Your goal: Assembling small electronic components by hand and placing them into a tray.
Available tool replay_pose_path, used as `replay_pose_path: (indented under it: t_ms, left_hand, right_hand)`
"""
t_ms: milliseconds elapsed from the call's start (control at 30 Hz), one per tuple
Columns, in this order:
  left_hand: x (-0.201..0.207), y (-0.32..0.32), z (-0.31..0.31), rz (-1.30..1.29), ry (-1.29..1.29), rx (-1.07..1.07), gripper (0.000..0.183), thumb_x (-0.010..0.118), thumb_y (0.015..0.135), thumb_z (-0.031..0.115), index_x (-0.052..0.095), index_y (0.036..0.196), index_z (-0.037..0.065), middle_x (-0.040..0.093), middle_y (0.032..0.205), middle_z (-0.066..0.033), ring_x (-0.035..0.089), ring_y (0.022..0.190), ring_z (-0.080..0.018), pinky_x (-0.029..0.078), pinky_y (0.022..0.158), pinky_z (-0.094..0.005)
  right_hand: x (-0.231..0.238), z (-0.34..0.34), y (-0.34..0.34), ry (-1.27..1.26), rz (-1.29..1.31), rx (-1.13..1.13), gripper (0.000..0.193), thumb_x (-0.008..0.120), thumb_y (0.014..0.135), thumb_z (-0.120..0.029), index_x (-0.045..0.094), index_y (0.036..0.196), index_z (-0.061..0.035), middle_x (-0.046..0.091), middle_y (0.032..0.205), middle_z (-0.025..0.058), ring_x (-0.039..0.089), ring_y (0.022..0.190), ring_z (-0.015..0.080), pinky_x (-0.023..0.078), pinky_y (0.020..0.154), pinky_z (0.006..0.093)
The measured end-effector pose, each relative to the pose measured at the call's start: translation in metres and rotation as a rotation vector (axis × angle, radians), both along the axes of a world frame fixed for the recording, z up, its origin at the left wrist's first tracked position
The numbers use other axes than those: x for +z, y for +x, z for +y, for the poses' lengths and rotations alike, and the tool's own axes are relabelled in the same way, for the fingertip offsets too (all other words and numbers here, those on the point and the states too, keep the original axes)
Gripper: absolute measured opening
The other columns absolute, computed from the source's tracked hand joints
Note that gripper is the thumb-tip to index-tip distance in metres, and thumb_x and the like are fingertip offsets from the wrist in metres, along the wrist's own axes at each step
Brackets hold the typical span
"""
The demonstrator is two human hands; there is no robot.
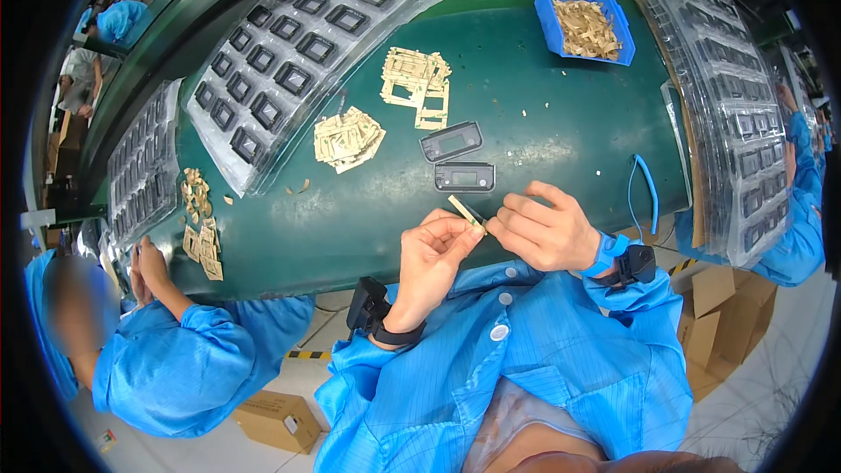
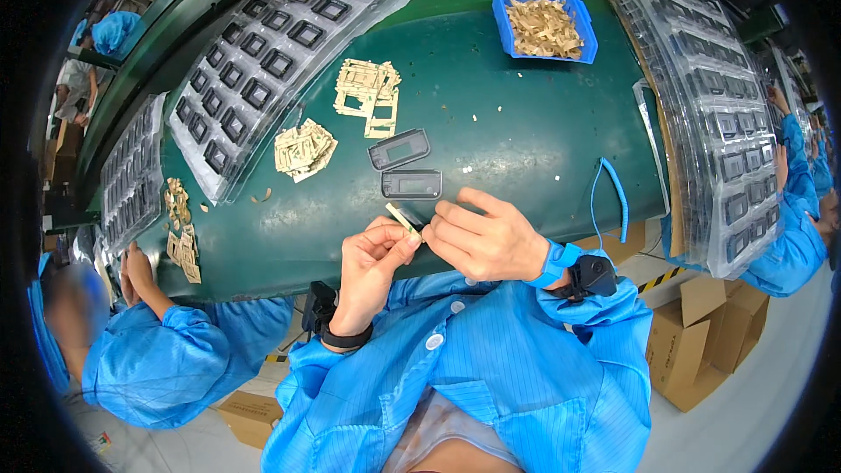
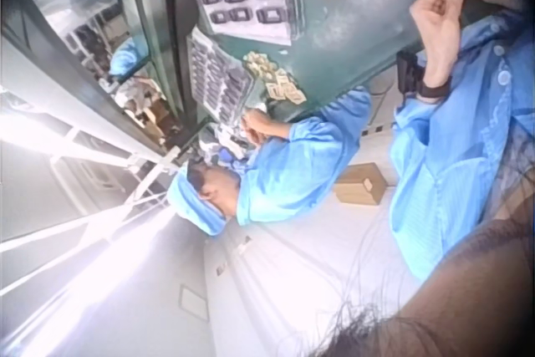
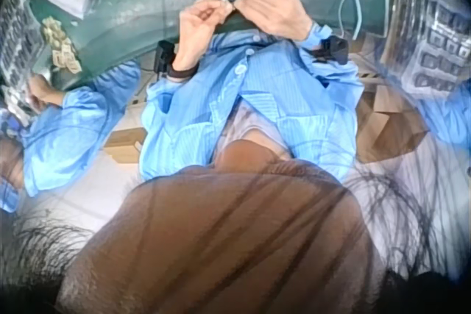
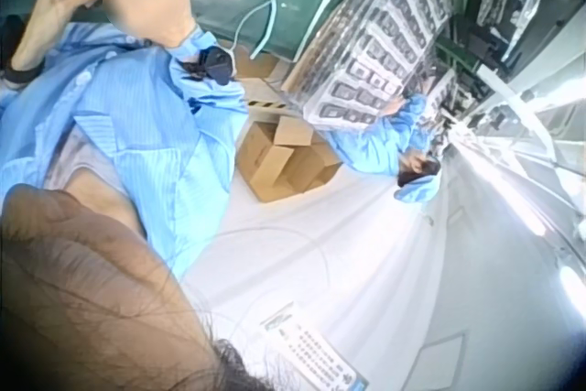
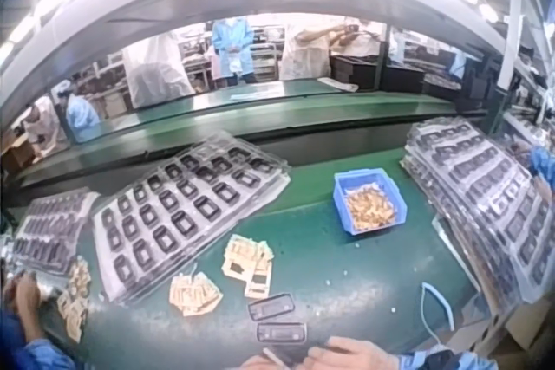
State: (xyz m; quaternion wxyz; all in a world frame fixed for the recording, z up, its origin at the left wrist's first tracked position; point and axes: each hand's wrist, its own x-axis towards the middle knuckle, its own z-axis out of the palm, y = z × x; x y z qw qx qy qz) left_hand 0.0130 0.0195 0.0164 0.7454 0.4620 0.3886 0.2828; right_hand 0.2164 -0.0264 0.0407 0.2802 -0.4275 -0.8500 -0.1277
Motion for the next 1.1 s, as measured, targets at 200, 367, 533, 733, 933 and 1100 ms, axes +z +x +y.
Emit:
replay_pose_path:
  t_ms: [200,367,533,733,933,1100]
  left_hand:
    - [0.0064,-0.0005,0.0032,0.013,0.012,-0.071,0.007,0.071,0.09,0.001,0.073,0.093,-0.005,0.058,0.095,-0.0013,0.056,0.078,-0.0058,0.046,0.067,-0.0204]
    - [0.0073,-0.0049,0.007,-0.007,-0.067,-0.097,0.006,0.071,0.089,0.0,0.073,0.092,-0.005,0.059,0.094,-0.0008,0.055,0.076,-0.0059,0.044,0.065,-0.0204]
    - [0.0029,-0.0067,0.0093,-0.01,-0.06,-0.079,0.006,0.072,0.088,0.0,0.074,0.091,-0.005,0.061,0.091,-0.0015,0.054,0.073,-0.0074,0.043,0.063,-0.0216]
    - [0.0026,-0.0037,0.0078,-0.047,-0.101,-0.069,0.006,0.072,0.088,0.001,0.075,0.09,-0.004,0.061,0.089,-0.0014,0.054,0.072,-0.0079,0.042,0.063,-0.022]
    - [0.0036,-0.0001,0.006,-0.029,-0.092,-0.086,0.006,0.071,0.089,0.001,0.074,0.091,-0.004,0.06,0.088,0.0,0.052,0.071,-0.0071,0.041,0.062,-0.0219]
    - [0.0033,-0.0006,0.0081,-0.062,-0.111,-0.12,0.006,0.071,0.089,0.001,0.073,0.091,-0.004,0.059,0.086,0.0009,0.052,0.07,-0.0063,0.041,0.062,-0.0219]
  right_hand:
    - [-0.0016,0.0048,0.0006,-0.147,0.16,0.034,0.018,0.073,0.069,-0.009,0.066,0.086,-0.0064,0.06,0.084,0.004,0.063,0.091,0.0203,0.049,0.084,0.0383]
    - [0.0001,0.0055,0.0,-0.28,0.278,0.037,0.018,0.074,0.071,-0.009,0.066,0.087,-0.0069,0.059,0.082,0.0038,0.063,0.091,0.0204,0.047,0.086,0.0386]
    - [-0.0026,0.0028,0.0018,-0.198,0.314,0.036,0.017,0.075,0.073,-0.011,0.068,0.087,-0.0067,0.06,0.082,0.0044,0.063,0.091,0.0216,0.047,0.086,0.0396]
    - [-0.0032,0.0003,0.0022,-0.096,0.188,0.031,0.017,0.073,0.071,-0.011,0.068,0.086,-0.0054,0.062,0.083,0.0052,0.064,0.091,0.0215,0.05,0.084,0.0394]
    - [-0.0033,-0.0026,-0.0015,-0.014,0.052,0.001,0.017,0.072,0.07,-0.01,0.067,0.085,-0.0048,0.06,0.08,0.0047,0.063,0.089,0.0204,0.051,0.084,0.0389]
    - [-0.0024,0.0013,-0.0006,-0.141,0.187,-0.001,0.016,0.073,0.07,-0.009,0.066,0.084,-0.0067,0.058,0.081,0.0037,0.063,0.088,0.0197,0.048,0.087,0.039]
